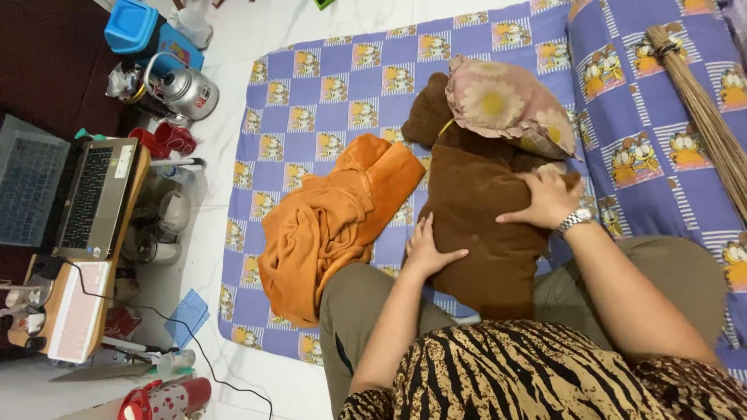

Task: Organizing and cleaning dust off pillows and a bolster on a floor mat using a small broom.

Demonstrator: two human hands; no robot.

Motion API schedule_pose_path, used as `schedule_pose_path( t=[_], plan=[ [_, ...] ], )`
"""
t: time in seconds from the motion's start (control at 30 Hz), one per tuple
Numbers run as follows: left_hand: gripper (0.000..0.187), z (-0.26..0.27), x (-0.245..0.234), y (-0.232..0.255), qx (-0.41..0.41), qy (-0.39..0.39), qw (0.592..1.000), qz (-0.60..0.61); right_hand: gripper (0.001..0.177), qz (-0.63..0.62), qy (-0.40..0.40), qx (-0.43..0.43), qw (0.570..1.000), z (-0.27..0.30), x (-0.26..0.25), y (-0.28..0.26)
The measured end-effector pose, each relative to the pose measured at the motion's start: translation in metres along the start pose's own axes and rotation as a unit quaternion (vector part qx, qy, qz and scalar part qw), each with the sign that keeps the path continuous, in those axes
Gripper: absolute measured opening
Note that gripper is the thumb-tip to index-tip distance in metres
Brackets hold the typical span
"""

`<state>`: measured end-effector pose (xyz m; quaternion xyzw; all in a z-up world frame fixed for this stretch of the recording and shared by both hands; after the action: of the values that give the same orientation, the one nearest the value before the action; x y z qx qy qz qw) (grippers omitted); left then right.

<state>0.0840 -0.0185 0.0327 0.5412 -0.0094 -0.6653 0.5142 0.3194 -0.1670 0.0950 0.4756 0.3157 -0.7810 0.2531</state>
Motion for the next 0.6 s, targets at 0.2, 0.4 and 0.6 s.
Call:
schedule_pose_path(
  t=[0.2,0.4,0.6],
  plan=[
    [0.131,-0.018,0.01,-0.017,-0.007,0.023,0.998,0.063,0.135,-0.104,-0.06,-0.008,0.993,-0.025,0.061,0.019],
    [0.134,-0.011,-0.002,-0.009,0.009,0.052,0.988,0.147,0.085,-0.222,-0.003,-0.137,0.965,-0.014,0.037,-0.018],
    [0.146,0.043,-0.084,0.027,0.22,0.328,0.884,0.251,0.047,-0.154,0.193,-0.421,0.873,0.097,-0.119,-0.127]
  ],
)
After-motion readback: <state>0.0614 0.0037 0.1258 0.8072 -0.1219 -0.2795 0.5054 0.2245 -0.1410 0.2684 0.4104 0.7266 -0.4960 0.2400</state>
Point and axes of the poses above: each hand's wrist, its own z-axis away from the middle knuckle, its own x-axis out of the palm, y = z × x, the point moved 10 cm from there along -z, towards the middle knuckle, and after that the axes turned 3 degrees about -y, right-handed, at the moved point
